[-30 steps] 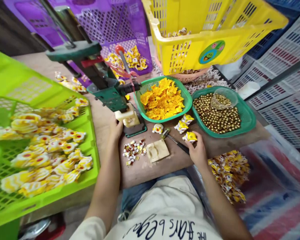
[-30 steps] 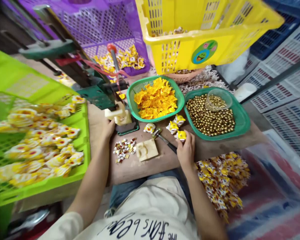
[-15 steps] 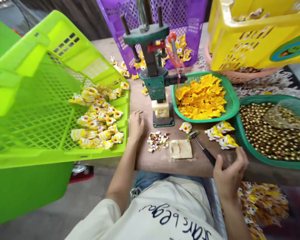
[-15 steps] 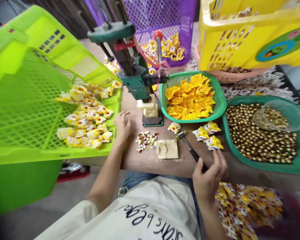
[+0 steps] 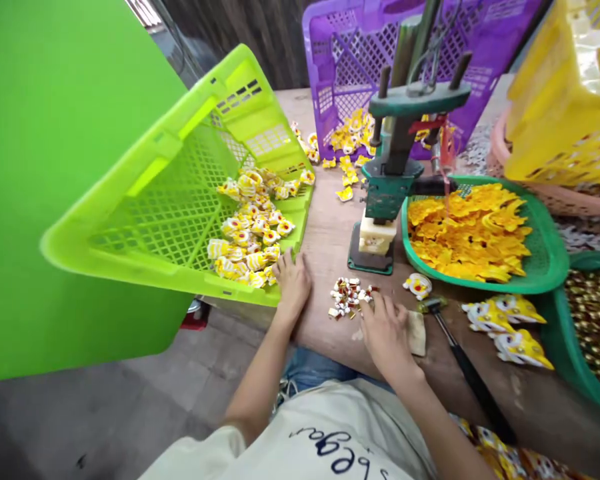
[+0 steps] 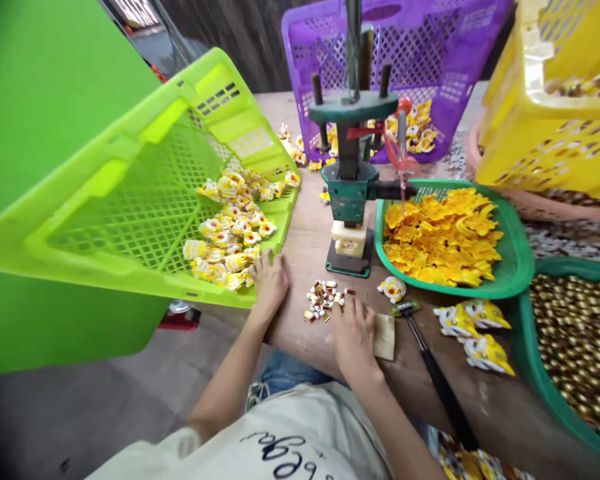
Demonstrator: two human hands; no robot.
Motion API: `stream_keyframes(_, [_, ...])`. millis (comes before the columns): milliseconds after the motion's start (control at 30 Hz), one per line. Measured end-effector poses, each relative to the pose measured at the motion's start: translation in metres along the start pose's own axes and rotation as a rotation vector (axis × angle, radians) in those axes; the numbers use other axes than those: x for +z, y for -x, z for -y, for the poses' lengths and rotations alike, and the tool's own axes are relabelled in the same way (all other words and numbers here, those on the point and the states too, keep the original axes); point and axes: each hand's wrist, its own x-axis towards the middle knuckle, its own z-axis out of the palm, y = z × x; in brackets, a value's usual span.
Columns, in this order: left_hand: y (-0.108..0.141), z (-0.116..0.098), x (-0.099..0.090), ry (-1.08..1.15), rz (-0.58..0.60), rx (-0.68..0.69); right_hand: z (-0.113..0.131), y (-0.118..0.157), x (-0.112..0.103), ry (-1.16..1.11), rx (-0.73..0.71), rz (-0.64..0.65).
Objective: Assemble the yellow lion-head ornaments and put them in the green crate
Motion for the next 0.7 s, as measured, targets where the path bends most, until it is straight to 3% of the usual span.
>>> stream_keyframes(133, [-0.018, -0.009, -0.006, 0.035, -0.036, -0.014, 0.0, -0.003, 0.003, -0.012, 0.028, 0.009])
stream_keyframes(267, [-0.064, -0.019, -0.007, 0.006, -0.041, -0.027, 0.001, -0.001, 0.006, -0.048, 0.053, -0.022])
stream_keyframes(400, [-0.1, -0.025, -0.005, -0.069, 0.03, -0.047, 0.002, 0.0, 0.012, -0.067, 0.091, -0.049])
stream_keyframes(700, [-0.098, -0.023, -0.004, -0.065, -0.016, -0.011, -0.003, 0.0, 0.021, -0.052, 0.072, -0.076])
